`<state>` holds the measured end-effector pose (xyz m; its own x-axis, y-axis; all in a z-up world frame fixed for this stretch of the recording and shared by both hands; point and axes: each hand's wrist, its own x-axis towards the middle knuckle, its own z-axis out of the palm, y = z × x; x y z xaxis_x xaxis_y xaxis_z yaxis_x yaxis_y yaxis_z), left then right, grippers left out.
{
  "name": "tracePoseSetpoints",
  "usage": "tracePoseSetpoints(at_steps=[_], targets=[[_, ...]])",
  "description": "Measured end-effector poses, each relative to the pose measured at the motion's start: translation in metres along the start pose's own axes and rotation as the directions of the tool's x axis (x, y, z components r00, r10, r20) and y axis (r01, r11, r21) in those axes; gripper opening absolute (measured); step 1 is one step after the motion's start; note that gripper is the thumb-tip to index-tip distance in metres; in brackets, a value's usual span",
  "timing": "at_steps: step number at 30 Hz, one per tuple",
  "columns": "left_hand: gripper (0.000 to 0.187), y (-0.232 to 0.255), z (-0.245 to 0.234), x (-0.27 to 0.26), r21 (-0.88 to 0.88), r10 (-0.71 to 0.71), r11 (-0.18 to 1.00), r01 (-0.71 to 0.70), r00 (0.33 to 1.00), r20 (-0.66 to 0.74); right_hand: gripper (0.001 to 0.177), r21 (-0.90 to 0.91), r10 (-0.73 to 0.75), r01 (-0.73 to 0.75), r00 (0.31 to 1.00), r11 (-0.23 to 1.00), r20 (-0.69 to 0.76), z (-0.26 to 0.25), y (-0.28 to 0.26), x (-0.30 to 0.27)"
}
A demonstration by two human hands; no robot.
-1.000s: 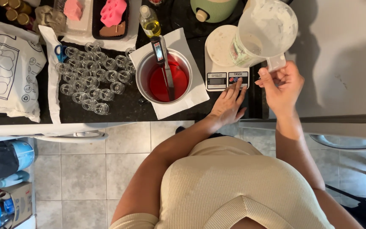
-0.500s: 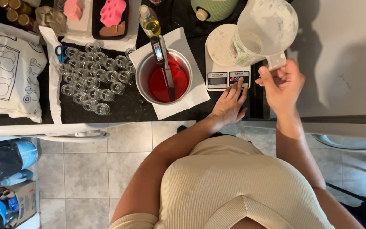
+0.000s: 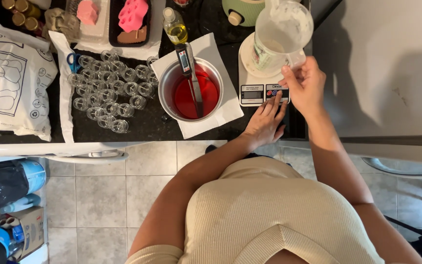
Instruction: Stirring melted wax, checking its temperature with a digital thermometer, and pouring it into a container.
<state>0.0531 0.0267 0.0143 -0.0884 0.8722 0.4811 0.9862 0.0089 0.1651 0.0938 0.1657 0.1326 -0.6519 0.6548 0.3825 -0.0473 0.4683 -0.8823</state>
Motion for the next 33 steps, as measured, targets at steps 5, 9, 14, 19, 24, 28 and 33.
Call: tracePoseSetpoints(at_steps=[5, 9, 14, 19, 24, 28, 33], targets=[[0.082, 0.000, 0.002, -0.001, 0.001, -0.005, 1.000, 0.005, 1.000, -0.011, 0.021, 0.014, 0.036, -0.036, 0.999, 0.999, 0.019, 0.006, 0.007, 0.000], [0.082, 0.000, 0.000, 0.000, 0.005, -0.005, 1.000, 0.005, 1.000, -0.026, 0.025, -0.008, 0.090, -0.090, 0.996, 0.996, 0.003, 0.004, 0.002, -0.003], [0.080, 0.001, 0.000, -0.001, -0.021, -0.006, 1.000, 0.006, 1.000, -0.031, 0.040, -0.086, 0.058, -0.062, 0.998, 0.994, -0.038, -0.017, -0.014, -0.009], [0.082, 0.001, -0.001, 0.000, -0.023, -0.008, 1.000, 0.008, 1.000, -0.007, 0.037, -0.114, -0.013, 0.004, 0.997, 0.993, -0.081, -0.034, -0.026, -0.014], [0.084, 0.000, 0.000, -0.001, -0.022, -0.009, 1.000, 0.010, 1.000, 0.013, 0.039, -0.120, -0.030, 0.023, 0.998, 0.993, -0.059, -0.038, -0.030, -0.017], [0.084, 0.000, -0.001, 0.000, -0.010, -0.007, 1.000, 0.007, 1.000, 0.023, 0.040, -0.134, -0.025, 0.018, 0.998, 0.991, -0.053, -0.038, -0.033, -0.017], [0.089, 0.000, 0.007, -0.001, -0.026, 0.004, 1.000, -0.005, 1.000, -0.025, 0.040, -0.140, -0.032, 0.024, 0.998, 0.990, -0.052, -0.040, -0.037, -0.018]])
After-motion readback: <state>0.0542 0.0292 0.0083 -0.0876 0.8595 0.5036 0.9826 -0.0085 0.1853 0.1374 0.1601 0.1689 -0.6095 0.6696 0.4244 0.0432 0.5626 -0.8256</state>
